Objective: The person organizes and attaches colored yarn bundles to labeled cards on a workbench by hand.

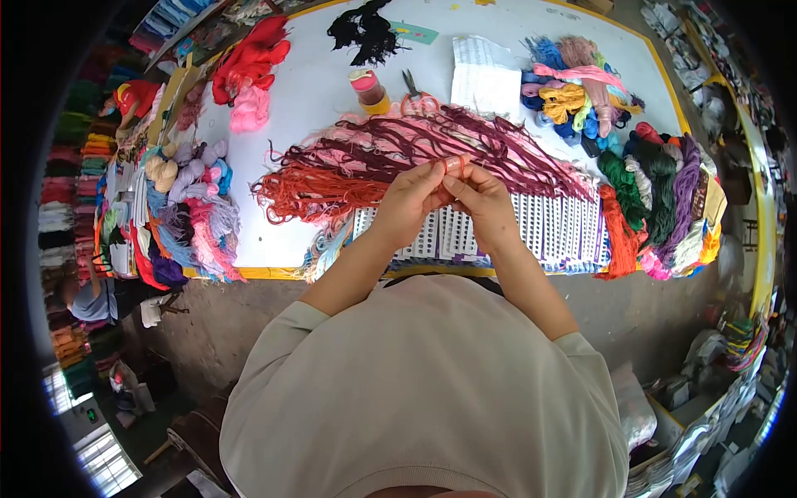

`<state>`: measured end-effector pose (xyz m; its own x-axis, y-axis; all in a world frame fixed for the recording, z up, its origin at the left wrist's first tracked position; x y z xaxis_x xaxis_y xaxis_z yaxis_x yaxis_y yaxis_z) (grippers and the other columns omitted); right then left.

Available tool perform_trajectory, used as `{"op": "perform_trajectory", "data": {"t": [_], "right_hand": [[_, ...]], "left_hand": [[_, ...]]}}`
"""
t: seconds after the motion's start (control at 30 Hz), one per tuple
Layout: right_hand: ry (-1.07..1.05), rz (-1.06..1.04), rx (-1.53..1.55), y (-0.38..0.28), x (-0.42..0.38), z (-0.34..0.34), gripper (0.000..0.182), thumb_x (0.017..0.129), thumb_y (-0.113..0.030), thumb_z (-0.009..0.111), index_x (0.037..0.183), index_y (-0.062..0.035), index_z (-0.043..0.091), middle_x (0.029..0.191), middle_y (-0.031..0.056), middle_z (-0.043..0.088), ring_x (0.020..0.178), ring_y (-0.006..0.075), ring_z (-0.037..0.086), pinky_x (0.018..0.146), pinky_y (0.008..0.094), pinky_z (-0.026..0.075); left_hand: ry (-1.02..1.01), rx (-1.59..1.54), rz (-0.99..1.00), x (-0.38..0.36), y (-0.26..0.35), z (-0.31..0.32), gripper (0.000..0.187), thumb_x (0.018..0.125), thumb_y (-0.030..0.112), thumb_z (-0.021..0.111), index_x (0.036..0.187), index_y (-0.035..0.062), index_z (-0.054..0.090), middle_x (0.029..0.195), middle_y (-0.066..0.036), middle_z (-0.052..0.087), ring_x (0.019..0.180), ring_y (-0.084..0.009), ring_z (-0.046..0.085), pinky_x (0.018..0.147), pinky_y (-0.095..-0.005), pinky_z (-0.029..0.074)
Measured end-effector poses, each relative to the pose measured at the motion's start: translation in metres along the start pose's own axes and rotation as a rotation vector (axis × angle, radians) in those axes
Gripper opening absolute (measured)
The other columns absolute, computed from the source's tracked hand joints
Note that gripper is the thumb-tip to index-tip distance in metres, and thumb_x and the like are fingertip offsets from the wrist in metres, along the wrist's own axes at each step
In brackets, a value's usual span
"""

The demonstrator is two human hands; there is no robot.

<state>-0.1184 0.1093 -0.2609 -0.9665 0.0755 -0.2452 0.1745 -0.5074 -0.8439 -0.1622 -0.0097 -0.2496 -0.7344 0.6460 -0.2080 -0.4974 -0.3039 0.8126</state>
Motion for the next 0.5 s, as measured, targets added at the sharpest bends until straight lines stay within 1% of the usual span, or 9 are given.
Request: {"op": "perform_trajectory", "data": {"t": [0.1,0.13,0.2,0.27,0.33,0.4,0.43,0.47,0.5], "right_hand": [[0.060,0.016,0.027,0.001,0.000,-0.001,0.004,0.089,-0.013,0.062,0.093,-0.0110,0.063,0.083,-0.0057,0.062,0.069,0.0025,0.053,0.062,0.0190,0.042],[0.059,0.017,0.027,0.002,0.001,-0.001,0.004,0.089,-0.013,0.062,0.093,-0.0110,0.063,0.083,-0.0057,0.062,0.069,0.0025,0.053,0.062,0.0190,0.042],[0.016,0.043,0.194,0.003,0.002,-0.002,0.004,0.091,-0.014,0.059,0.093,-0.0120,0.062,0.081,-0.0059,0.061,0.063,0.0025,0.050,0.060,0.0193,0.042],[0.000,0.046,0.227,-0.001,0.002,-0.001,0.005,0.092,-0.015,0.058,0.093,-0.0118,0.062,0.080,-0.0057,0.060,0.060,0.0026,0.047,0.059,0.0195,0.042],[-0.014,0.052,0.261,-0.001,0.003,-0.005,0.007,0.092,-0.017,0.057,0.094,-0.0117,0.062,0.079,-0.0054,0.059,0.058,0.0026,0.045,0.058,0.0196,0.042],[-0.131,0.159,0.224,0.003,0.004,-0.012,0.010,0.093,-0.020,0.057,0.094,-0.0113,0.061,0.076,-0.0050,0.057,0.058,0.0033,0.045,0.056,0.0201,0.041],[-0.129,0.166,0.226,0.000,0.004,-0.015,0.010,0.093,-0.020,0.057,0.094,-0.0113,0.061,0.076,-0.0050,0.057,0.058,0.0033,0.045,0.056,0.0201,0.041],[-0.074,0.098,0.056,-0.007,0.003,-0.020,0.010,0.093,-0.021,0.058,0.094,-0.0112,0.061,0.074,-0.0052,0.055,0.058,0.0036,0.044,0.055,0.0200,0.039],[-0.019,0.034,-0.115,-0.011,0.002,-0.027,0.011,0.093,-0.021,0.059,0.094,-0.0112,0.060,0.073,-0.0055,0.053,0.058,0.0039,0.044,0.054,0.0200,0.038]], "left_hand": [[0.020,-0.030,0.015,0.001,-0.003,-0.002,0.038,0.101,0.028,0.041,0.125,0.0010,0.054,0.117,-0.007,0.059,0.104,-0.0138,0.057,0.090,-0.0292,0.047],[0.038,-0.045,0.025,0.002,-0.004,-0.004,0.037,0.101,0.027,0.041,0.123,0.0008,0.055,0.117,-0.007,0.060,0.104,-0.0137,0.057,0.089,-0.0290,0.047],[0.021,-0.039,0.051,0.003,-0.007,-0.008,0.037,0.101,0.027,0.041,0.122,0.0004,0.055,0.116,-0.008,0.060,0.103,-0.0138,0.058,0.088,-0.0289,0.048],[0.004,-0.035,0.075,0.006,-0.008,-0.009,0.036,0.101,0.026,0.041,0.121,0.0000,0.056,0.115,-0.008,0.061,0.101,-0.0139,0.059,0.087,-0.0287,0.049],[0.082,0.073,0.175,0.009,-0.008,-0.008,0.035,0.101,0.027,0.040,0.118,-0.0003,0.056,0.113,-0.009,0.062,0.097,-0.0173,0.062,0.081,-0.0319,0.051],[0.117,0.022,0.157,0.012,-0.003,-0.010,0.035,0.101,0.028,0.040,0.114,-0.0002,0.057,0.113,-0.010,0.062,0.096,-0.0186,0.062,0.081,-0.0329,0.052],[0.149,-0.027,0.139,0.014,0.002,-0.010,0.035,0.101,0.029,0.040,0.110,-0.0001,0.057,0.112,-0.011,0.062,0.096,-0.0199,0.063,0.081,-0.0339,0.052],[0.176,-0.074,0.086,0.012,0.012,-0.012,0.034,0.100,0.032,0.041,0.100,0.0015,0.058,0.106,-0.012,0.064,0.099,-0.0227,0.063,0.084,-0.0363,0.053],[0.237,-0.126,0.010,0.013,0.012,-0.035,0.039,0.100,0.037,0.041,0.101,0.0006,0.058,0.096,-0.017,0.064,0.087,-0.0214,0.065,0.075,-0.0322,0.053]]}}
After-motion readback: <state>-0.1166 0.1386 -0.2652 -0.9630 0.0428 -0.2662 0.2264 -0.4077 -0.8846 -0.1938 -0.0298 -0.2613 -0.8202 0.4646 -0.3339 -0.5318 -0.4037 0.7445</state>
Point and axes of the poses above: each hand's wrist, its own x-axis towards the middle knuckle, its own z-axis out of the palm, y = z × x, the point moved 3 cm from there along x, towards the middle knuckle
